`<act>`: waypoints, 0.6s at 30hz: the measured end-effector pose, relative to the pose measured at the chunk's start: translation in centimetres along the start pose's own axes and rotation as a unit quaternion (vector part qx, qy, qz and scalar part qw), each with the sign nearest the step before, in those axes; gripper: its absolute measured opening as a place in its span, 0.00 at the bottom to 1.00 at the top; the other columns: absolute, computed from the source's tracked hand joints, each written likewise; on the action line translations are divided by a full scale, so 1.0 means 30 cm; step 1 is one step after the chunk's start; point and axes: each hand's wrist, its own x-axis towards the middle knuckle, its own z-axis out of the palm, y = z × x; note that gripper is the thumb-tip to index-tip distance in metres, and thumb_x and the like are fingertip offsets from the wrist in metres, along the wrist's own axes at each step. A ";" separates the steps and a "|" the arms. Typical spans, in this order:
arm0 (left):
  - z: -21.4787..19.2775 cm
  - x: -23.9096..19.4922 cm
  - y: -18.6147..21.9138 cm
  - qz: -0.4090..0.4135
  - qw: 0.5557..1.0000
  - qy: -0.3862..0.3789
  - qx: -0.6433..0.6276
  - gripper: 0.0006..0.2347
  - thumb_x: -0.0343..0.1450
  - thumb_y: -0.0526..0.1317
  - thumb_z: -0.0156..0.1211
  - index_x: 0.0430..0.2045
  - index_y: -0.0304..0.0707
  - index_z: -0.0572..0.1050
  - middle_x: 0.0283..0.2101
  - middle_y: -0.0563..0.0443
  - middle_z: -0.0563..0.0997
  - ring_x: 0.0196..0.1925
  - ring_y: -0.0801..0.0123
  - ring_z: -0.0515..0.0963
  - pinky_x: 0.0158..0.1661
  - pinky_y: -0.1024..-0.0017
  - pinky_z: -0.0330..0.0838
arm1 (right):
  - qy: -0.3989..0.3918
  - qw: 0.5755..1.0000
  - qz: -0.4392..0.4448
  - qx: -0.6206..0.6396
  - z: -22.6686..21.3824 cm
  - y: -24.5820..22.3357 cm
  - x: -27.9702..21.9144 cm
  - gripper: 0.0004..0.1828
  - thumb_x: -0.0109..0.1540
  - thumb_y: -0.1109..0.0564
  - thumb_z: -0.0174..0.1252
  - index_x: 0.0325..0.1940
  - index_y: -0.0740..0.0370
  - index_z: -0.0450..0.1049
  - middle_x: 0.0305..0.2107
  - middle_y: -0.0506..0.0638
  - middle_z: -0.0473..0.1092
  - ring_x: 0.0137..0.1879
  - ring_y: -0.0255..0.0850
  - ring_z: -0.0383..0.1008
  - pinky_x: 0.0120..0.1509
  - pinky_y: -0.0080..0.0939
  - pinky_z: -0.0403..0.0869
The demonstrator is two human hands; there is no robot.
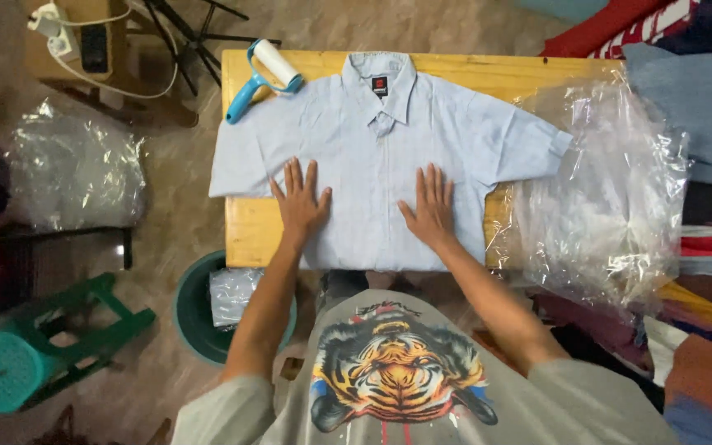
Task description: The person unpacks a light blue shirt from a plastic bag, lays it on a wooden table, and uses a lint roller to clean the front and back surfaces. They smooth the fabric and flip the shirt to treat both sides.
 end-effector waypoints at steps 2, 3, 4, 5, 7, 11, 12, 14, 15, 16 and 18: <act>0.006 0.002 -0.052 0.012 1.000 0.003 0.008 0.32 0.74 0.61 0.44 0.75 0.56 0.53 0.78 0.37 0.49 0.81 0.50 0.44 0.70 0.33 0.34 | 0.001 1.000 0.003 -0.003 0.071 0.034 -0.081 0.46 0.69 0.34 0.45 0.80 0.67 0.42 0.76 0.70 0.37 0.82 0.63 0.33 0.79 0.74 0.35; 0.019 0.025 -0.049 0.031 0.999 0.003 0.014 0.32 0.74 0.61 0.46 0.75 0.56 0.53 0.78 0.37 0.50 0.81 0.50 0.45 0.70 0.33 0.37 | 0.005 1.000 0.014 -0.008 0.094 0.077 -0.120 0.47 0.69 0.34 0.45 0.80 0.69 0.42 0.76 0.72 0.38 0.81 0.65 0.35 0.79 0.75 0.36; 0.042 0.038 -0.054 0.038 0.999 0.005 0.011 0.32 0.74 0.61 0.46 0.75 0.56 0.53 0.78 0.37 0.50 0.81 0.50 0.45 0.70 0.33 0.37 | 0.010 1.000 0.018 -0.012 0.090 0.094 -0.118 0.47 0.69 0.34 0.45 0.80 0.69 0.42 0.76 0.72 0.38 0.81 0.65 0.35 0.79 0.75 0.36; 0.070 0.028 -0.068 0.025 0.998 0.054 0.021 0.33 0.72 0.61 0.49 0.73 0.53 0.57 0.76 0.33 0.54 0.79 0.48 0.50 0.68 0.32 0.40 | 0.005 1.000 0.014 -0.007 0.096 0.103 -0.135 0.48 0.69 0.32 0.44 0.80 0.69 0.43 0.76 0.71 0.39 0.82 0.64 0.35 0.79 0.75 0.37; 0.096 -0.043 -0.038 0.010 0.995 0.094 0.029 0.33 0.71 0.62 0.51 0.72 0.50 0.61 0.74 0.30 0.58 0.78 0.45 0.54 0.67 0.32 0.44 | -0.006 1.000 0.015 -0.003 0.107 0.130 -0.164 0.48 0.69 0.31 0.43 0.80 0.69 0.43 0.76 0.70 0.39 0.82 0.63 0.35 0.79 0.75 0.37; 0.143 -0.238 0.085 -0.037 0.990 0.134 0.038 0.35 0.72 0.61 0.51 0.73 0.44 0.58 0.74 0.26 0.54 0.78 0.41 0.51 0.67 0.32 0.40 | 0.066 0.997 -0.016 0.019 0.106 0.172 -0.179 0.45 0.70 0.36 0.47 0.80 0.67 0.45 0.76 0.70 0.41 0.81 0.65 0.37 0.79 0.73 0.40; 0.181 -0.291 0.100 -0.031 0.991 0.125 0.045 0.35 0.71 0.61 0.50 0.73 0.45 0.59 0.75 0.27 0.55 0.78 0.41 0.51 0.67 0.31 0.40 | 0.093 0.995 -0.019 0.032 0.104 0.177 -0.189 0.42 0.70 0.40 0.48 0.80 0.66 0.46 0.75 0.71 0.42 0.80 0.66 0.39 0.79 0.73 0.41; 0.168 -0.342 0.092 -0.035 0.992 0.119 0.036 0.35 0.71 0.62 0.48 0.74 0.47 0.57 0.75 0.28 0.54 0.79 0.42 0.49 0.67 0.30 0.40 | 0.076 0.997 -0.016 0.028 0.113 0.193 -0.251 0.42 0.70 0.37 0.47 0.81 0.62 0.47 0.76 0.70 0.40 0.81 0.65 0.37 0.79 0.72 0.40; 0.166 -0.349 0.102 -0.033 0.993 0.112 0.020 0.35 0.72 0.63 0.46 0.74 0.49 0.55 0.76 0.30 0.52 0.79 0.43 0.48 0.67 0.29 0.40 | 0.063 0.998 -0.008 0.017 0.109 0.216 -0.276 0.42 0.70 0.35 0.46 0.82 0.58 0.47 0.76 0.69 0.39 0.81 0.65 0.36 0.79 0.72 0.39; 0.148 -0.339 0.099 -0.029 0.993 0.114 0.021 0.35 0.72 0.63 0.46 0.74 0.49 0.55 0.76 0.30 0.52 0.79 0.43 0.48 0.67 0.29 0.40 | 0.068 0.998 -0.006 0.017 0.103 0.211 -0.284 0.42 0.70 0.35 0.46 0.82 0.58 0.47 0.76 0.69 0.39 0.81 0.65 0.36 0.79 0.72 0.39; 0.113 -0.325 0.093 -0.073 0.997 0.006 0.034 0.37 0.71 0.68 0.41 0.76 0.56 0.50 0.78 0.37 0.48 0.80 0.49 0.45 0.67 0.29 0.39 | 0.030 0.999 0.014 0.015 0.083 0.202 -0.281 0.44 0.68 0.29 0.45 0.82 0.52 0.47 0.76 0.69 0.39 0.82 0.64 0.36 0.79 0.72 0.38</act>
